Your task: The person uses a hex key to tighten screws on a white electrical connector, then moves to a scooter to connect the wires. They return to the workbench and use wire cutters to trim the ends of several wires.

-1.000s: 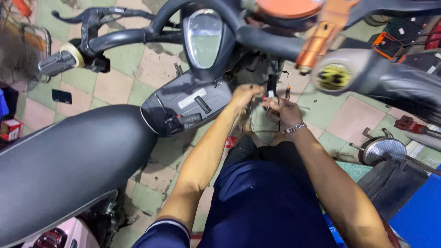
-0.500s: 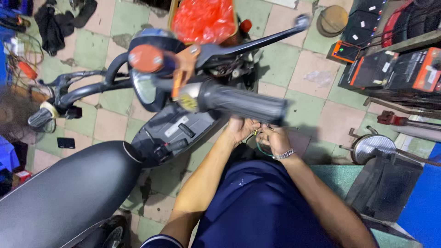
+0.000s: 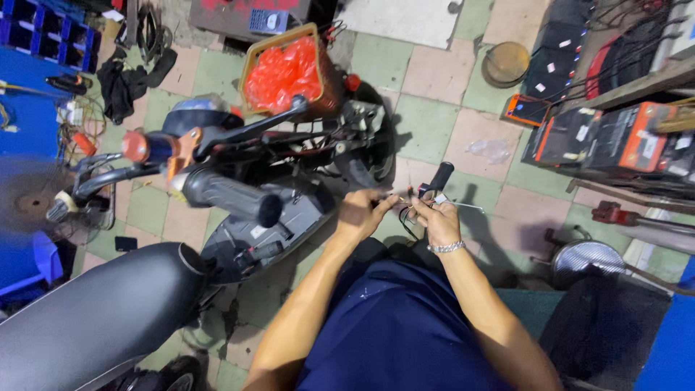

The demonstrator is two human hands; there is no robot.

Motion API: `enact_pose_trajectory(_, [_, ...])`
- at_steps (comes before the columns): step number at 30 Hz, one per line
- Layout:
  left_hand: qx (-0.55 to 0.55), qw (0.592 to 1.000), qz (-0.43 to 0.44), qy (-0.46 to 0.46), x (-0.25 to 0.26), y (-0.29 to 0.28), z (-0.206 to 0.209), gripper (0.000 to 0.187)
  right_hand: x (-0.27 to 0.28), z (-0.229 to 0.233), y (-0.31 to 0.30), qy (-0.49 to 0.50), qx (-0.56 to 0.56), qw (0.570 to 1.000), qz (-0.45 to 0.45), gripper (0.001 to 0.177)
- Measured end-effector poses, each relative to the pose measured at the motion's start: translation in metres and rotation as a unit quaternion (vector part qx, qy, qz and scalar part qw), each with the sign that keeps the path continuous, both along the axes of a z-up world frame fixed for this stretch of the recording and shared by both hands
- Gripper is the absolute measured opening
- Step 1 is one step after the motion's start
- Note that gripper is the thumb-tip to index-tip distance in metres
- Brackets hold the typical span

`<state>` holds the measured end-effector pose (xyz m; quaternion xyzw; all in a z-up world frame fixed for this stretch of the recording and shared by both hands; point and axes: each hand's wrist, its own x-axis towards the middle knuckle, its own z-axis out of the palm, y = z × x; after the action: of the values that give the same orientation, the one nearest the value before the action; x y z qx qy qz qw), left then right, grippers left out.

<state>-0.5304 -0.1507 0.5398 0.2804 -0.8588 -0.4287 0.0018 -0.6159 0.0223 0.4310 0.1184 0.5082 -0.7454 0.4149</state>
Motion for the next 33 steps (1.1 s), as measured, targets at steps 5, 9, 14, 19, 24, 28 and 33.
enact_pose_trajectory(5, [0.036, 0.998, 0.042, -0.032, -0.035, 0.023, 0.015, 0.042, -0.041, 0.016, 0.019, 0.000, -0.022, 1.000, 0.001, 0.017])
enact_pose_trajectory(9, [-0.071, 0.994, 0.053, 0.071, -0.070, 0.022, 0.011, 0.044, -0.070, 0.019, 0.020, 0.012, -0.047, 0.999, 0.004, 0.017])
enact_pose_trajectory(14, [0.233, 0.956, 0.155, 0.088, -0.135, 0.006, 0.001, 0.029, -0.124, 0.033, -0.006, 0.007, -0.046, 0.999, 0.025, 0.015])
enact_pose_trajectory(19, [0.369, 0.900, 0.150, 0.177, -0.207, -0.025, -0.015, 0.025, -0.212, 0.037, -0.055, 0.006, -0.046, 0.998, 0.032, 0.016])
enact_pose_trajectory(24, [0.382, 0.892, 0.190, 0.151, -0.280, -0.086, -0.023, 0.023, -0.310, 0.031, -0.124, 0.016, -0.017, 0.996, 0.087, 0.018])
enact_pose_trajectory(28, [0.325, 0.912, 0.214, 0.133, -0.321, -0.135, -0.010, 0.019, -0.383, 0.053, -0.184, 0.013, -0.019, 0.987, 0.159, 0.018])
enact_pose_trajectory(33, [0.308, 0.888, 0.285, 0.187, -0.377, -0.182, -0.006, 0.019, -0.451, 0.065, -0.255, 0.024, 0.013, 0.969, 0.247, 0.018])
